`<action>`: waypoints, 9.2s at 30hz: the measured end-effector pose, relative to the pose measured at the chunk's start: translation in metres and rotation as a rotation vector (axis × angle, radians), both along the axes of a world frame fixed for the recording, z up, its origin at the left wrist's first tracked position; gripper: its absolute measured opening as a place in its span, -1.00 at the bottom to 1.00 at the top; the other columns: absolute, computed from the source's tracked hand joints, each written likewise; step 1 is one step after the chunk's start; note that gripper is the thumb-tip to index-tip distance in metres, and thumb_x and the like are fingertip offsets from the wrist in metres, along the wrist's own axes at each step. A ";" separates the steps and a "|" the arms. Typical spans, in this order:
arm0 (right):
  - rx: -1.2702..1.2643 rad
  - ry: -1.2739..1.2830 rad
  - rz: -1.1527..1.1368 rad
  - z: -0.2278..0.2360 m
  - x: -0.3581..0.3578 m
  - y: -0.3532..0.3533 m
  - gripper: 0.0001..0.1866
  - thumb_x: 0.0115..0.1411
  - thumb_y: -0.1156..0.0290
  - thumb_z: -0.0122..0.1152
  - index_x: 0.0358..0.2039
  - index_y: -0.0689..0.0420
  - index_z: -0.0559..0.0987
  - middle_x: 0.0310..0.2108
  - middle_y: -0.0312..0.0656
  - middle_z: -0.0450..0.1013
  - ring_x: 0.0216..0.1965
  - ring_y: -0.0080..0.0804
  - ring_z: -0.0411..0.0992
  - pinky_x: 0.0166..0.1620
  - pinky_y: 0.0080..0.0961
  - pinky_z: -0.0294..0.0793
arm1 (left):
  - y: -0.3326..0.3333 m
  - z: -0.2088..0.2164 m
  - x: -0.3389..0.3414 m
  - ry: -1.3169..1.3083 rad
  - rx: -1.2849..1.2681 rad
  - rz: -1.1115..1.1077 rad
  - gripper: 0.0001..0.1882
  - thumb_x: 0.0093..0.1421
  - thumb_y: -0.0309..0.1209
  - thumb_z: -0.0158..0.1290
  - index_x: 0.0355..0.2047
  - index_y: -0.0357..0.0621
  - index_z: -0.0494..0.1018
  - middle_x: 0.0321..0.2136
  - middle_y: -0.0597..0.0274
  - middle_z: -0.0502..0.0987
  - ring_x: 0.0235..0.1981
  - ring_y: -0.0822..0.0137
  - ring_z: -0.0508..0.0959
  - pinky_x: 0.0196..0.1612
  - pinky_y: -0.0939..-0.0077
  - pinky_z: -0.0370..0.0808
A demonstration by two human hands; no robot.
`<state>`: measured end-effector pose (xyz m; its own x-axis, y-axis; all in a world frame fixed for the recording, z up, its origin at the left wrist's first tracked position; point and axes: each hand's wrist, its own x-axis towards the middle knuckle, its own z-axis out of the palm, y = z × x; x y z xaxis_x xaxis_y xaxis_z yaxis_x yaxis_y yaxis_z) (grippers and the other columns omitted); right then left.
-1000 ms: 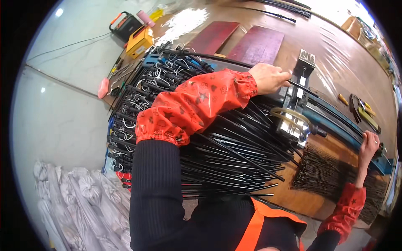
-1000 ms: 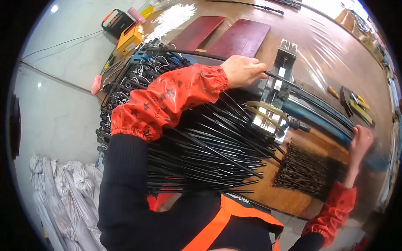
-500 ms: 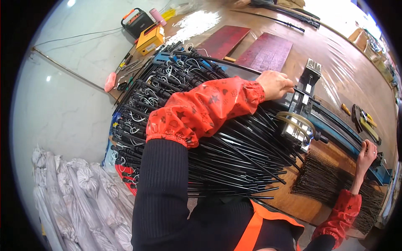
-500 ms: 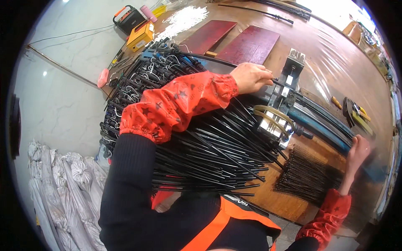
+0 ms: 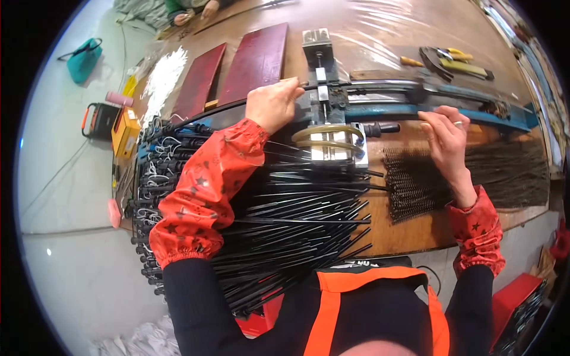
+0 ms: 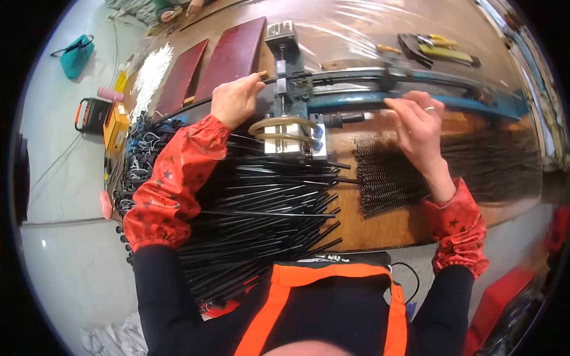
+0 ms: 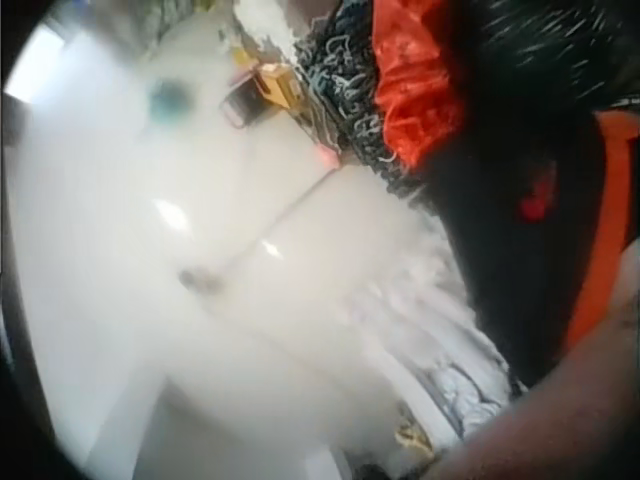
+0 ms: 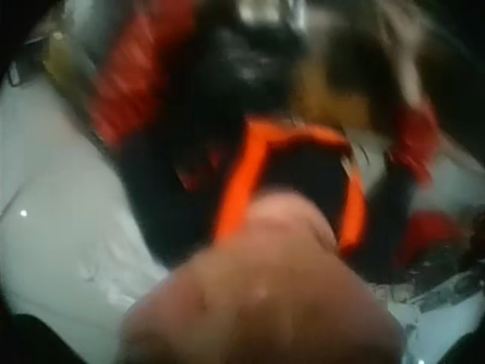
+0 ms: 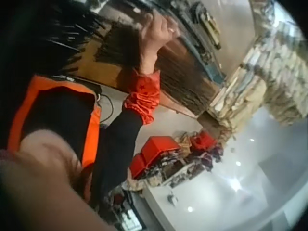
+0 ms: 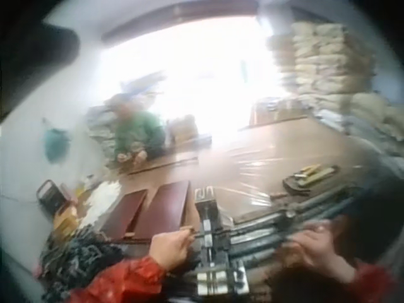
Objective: The person inserts long black rods into a mechanical clamp on a workbench and then aligns thin brown bristles into a bundle using their hands.
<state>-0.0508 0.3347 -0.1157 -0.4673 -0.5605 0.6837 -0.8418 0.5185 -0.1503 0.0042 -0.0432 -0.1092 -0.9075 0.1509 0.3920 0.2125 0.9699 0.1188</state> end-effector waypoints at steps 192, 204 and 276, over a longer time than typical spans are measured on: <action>0.149 0.115 -0.117 -0.015 -0.059 0.021 -0.56 0.18 0.56 0.23 0.11 0.04 0.56 0.15 -0.28 0.50 0.29 -0.21 0.30 0.36 -0.21 0.02 | -0.015 -0.007 0.005 0.074 0.060 -0.067 -0.78 0.25 -0.18 0.11 -0.30 -0.05 0.47 -0.37 0.14 0.55 -0.31 0.03 0.58 -0.27 0.16 0.52; -0.090 -0.397 0.177 -0.025 0.018 -0.034 -0.76 0.15 0.58 0.26 -0.13 0.18 0.57 -0.34 -0.12 0.51 -0.26 -0.16 0.44 -0.13 -0.28 0.35 | 0.001 -0.002 0.003 -0.045 0.002 0.050 -0.83 0.32 -0.21 -0.01 -0.27 0.02 0.47 -0.52 0.03 0.57 -0.46 -0.10 0.58 -0.44 0.02 0.47; -0.050 0.047 0.166 0.003 0.039 0.039 -0.45 -0.05 0.36 0.42 0.03 0.12 0.59 -0.56 -0.36 0.46 -0.54 -0.42 0.40 -0.51 -0.47 0.39 | 0.109 0.087 0.073 -0.122 -0.185 -0.435 -0.64 0.05 -0.56 0.16 -0.09 -0.12 0.51 -0.44 0.19 0.45 -0.38 0.13 0.51 -0.37 0.27 0.47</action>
<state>-0.0121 0.3737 -0.1129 -0.3380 -0.5918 0.7318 -0.9219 0.3644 -0.1312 0.0773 0.0655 -0.0222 -0.7823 0.5837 0.2174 0.5984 0.8012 0.0022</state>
